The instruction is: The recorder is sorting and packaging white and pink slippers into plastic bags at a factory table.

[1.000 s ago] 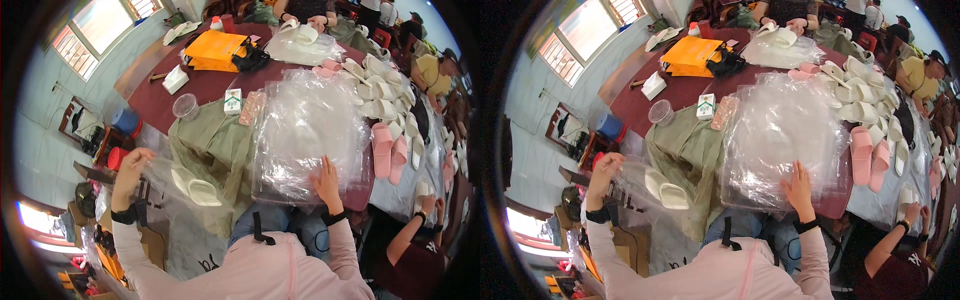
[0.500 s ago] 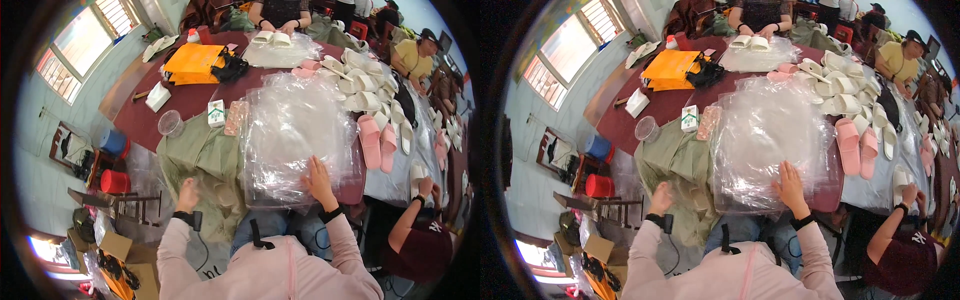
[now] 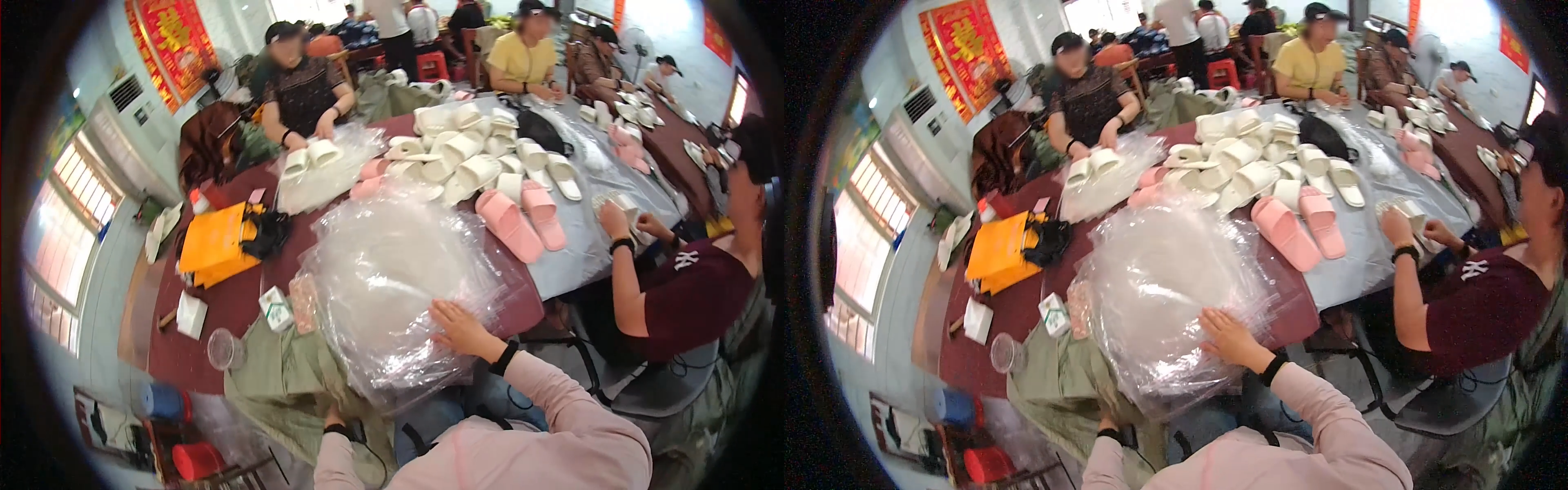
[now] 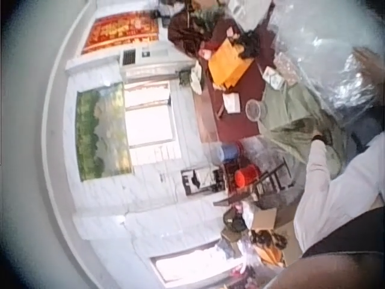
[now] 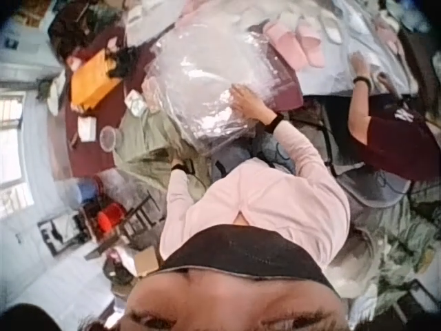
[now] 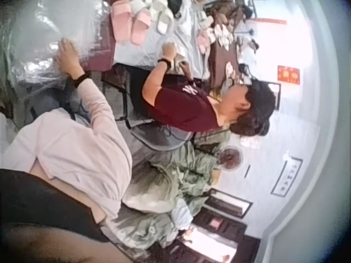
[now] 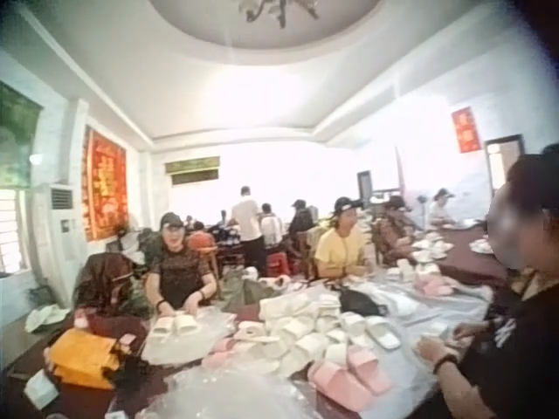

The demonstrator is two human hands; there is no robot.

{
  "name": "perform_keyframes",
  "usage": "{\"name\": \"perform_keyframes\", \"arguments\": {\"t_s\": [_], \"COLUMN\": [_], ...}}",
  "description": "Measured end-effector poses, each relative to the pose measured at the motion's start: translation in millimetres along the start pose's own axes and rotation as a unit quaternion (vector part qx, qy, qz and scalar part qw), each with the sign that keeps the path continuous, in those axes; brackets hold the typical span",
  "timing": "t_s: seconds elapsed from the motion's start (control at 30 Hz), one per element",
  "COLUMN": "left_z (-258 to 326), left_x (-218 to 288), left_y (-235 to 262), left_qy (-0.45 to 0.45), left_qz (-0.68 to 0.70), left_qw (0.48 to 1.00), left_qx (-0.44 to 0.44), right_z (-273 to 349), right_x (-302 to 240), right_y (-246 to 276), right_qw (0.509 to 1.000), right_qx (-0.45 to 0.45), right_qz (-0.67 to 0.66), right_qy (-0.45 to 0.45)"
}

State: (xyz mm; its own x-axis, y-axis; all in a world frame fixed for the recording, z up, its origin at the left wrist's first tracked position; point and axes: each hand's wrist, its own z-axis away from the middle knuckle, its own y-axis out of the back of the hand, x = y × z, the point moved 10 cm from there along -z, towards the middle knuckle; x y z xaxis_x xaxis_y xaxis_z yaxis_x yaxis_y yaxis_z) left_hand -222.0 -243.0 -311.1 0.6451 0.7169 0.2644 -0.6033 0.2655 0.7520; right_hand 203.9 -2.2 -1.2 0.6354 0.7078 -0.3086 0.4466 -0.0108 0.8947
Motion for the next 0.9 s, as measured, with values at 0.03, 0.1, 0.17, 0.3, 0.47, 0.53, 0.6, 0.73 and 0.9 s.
{"name": "perform_keyframes", "arguments": {"t_s": [0.03,0.1,0.17,0.3,0.47,0.53,0.6,0.73,0.9], "left_z": [-5.5,-16.7,-23.2,-26.4,-11.7,0.5,17.9,70.9,139.6], "left_x": [19.9,54.3,74.1,103.9,128.6,130.3,122.3,93.9,114.2], "left_y": [7.0,10.2,12.1,2.8,-1.6,-1.5,-2.7,-11.4,8.2], "left_qy": [-0.017,-0.044,-0.063,-0.09,-0.11,-0.114,-0.113,-0.098,-0.1], "left_qz": [-0.007,-0.034,-0.058,-0.099,-0.159,-0.189,-0.219,-0.276,-0.334], "left_qw": [1.0,0.998,0.996,0.989,0.976,0.969,0.96,0.937,0.906], "left_qx": [-0.003,-0.023,-0.037,-0.066,-0.1,-0.115,-0.134,-0.188,-0.239], "right_z": [2.2,4.9,2.2,1.2,5.3,6.2,3.6,-3.4,7.0], "right_x": [2.5,8.3,3.1,-0.1,-0.8,-3.0,-8.1,-18.6,-4.7], "right_y": [-2.3,-5.6,-8.9,-8.9,-10.7,-9.7,-7.2,17.6,10.7], "right_qw": [1.0,1.0,1.0,1.0,1.0,0.999,0.999,0.991,0.991], "right_qx": [0.001,0.004,-0.005,0.002,0.016,0.027,0.02,0.005,0.006], "right_qz": [-0.008,0.005,-0.023,-0.028,-0.019,-0.023,0.036,0.126,0.115], "right_qy": [0.005,-0.013,-0.001,0.002,-0.007,-0.009,-0.013,-0.045,-0.073]}}
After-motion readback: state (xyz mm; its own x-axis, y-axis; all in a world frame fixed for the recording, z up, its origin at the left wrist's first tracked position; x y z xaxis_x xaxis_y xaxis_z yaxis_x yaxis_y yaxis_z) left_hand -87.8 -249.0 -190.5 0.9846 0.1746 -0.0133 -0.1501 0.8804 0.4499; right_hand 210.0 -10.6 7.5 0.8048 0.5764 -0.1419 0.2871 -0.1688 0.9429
